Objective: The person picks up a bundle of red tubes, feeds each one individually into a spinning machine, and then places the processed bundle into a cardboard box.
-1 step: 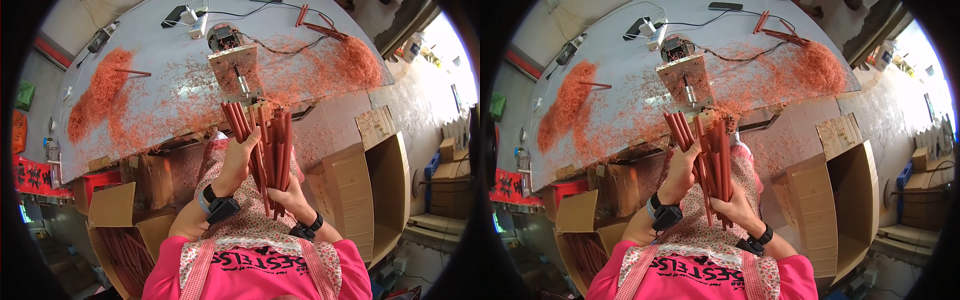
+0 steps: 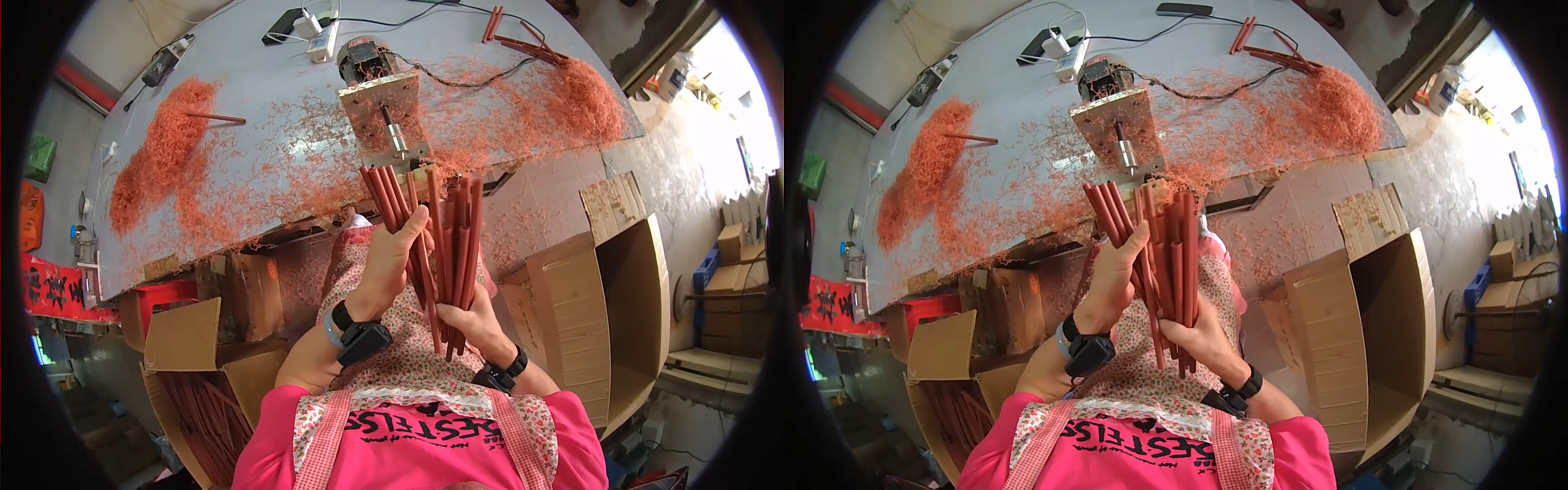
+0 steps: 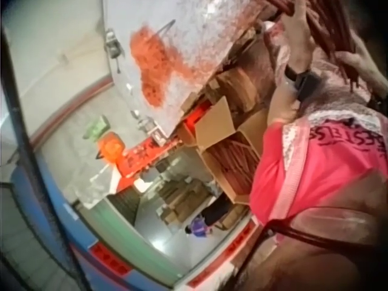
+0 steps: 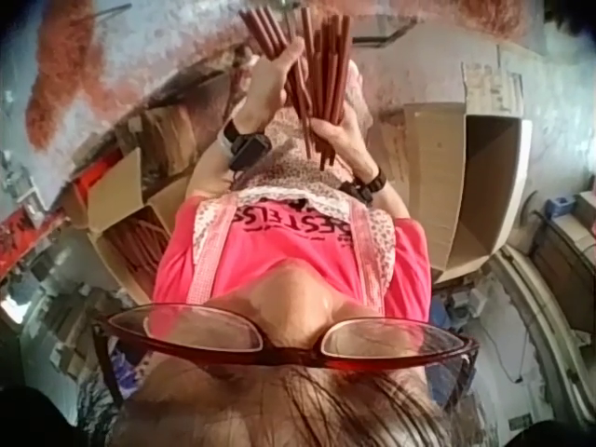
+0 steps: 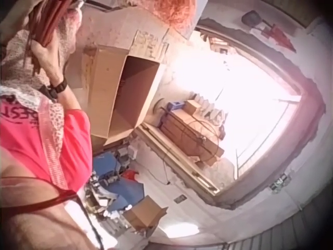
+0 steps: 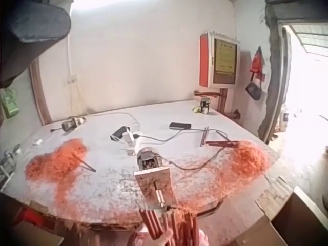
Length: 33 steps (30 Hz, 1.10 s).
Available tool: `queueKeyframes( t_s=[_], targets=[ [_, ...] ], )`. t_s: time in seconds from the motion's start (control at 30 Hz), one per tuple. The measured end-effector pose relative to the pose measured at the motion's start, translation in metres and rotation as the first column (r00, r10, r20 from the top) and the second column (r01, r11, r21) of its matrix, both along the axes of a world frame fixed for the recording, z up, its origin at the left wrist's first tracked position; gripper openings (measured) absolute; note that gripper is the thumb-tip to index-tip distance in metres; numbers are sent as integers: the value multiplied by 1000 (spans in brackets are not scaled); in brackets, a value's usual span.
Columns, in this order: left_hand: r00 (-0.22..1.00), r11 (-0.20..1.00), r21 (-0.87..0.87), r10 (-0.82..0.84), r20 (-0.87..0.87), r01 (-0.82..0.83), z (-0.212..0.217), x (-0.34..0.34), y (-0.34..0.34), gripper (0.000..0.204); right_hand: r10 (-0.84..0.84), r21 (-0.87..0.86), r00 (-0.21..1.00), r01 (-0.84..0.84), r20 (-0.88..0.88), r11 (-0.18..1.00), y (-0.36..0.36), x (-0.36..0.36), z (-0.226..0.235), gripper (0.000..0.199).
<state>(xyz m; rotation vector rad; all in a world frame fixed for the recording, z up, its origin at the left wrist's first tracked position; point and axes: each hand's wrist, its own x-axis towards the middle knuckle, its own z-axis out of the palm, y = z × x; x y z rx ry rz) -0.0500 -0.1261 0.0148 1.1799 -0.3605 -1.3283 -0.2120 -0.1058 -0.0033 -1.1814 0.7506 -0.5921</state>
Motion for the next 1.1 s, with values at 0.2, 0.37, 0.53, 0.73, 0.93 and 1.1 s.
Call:
queueKeyframes(
  t_s=[0.2, 0.37, 0.53, 0.73, 0.93, 1.1],
  targets=[
    [996, 998, -3, -58, 64, 58, -6, 6, -10, 34, -173, 360, 964, 90, 203, 929, -6, 0, 27, 33],
    [993, 992, 32, -122, -6, 122, -1, 0, 2, 28, -78, 336, 996, 56, 52, 940, -13, -4, 23, 43],
    [991, 992, 25, -123, -43, 124, -7, 1, 1, 31, -77, 326, 997, 73, 2, 943, -25, 0, 33, 36],
    [994, 998, 3, -68, -87, 69, -12, 6, -6, 31, -146, 151, 989, 148, -20, 977, -27, 13, 24, 22],
    [989, 993, 26, -116, -88, 118, -11, 4, 7, 30, -113, 193, 992, 121, -52, 974, -22, 4, 26, 28],
    [991, 993, 26, -117, -69, 119, -6, 1, 6, 29, -153, 169, 984, 167, -96, 971, -16, 6, 33, 27]
  ],
)
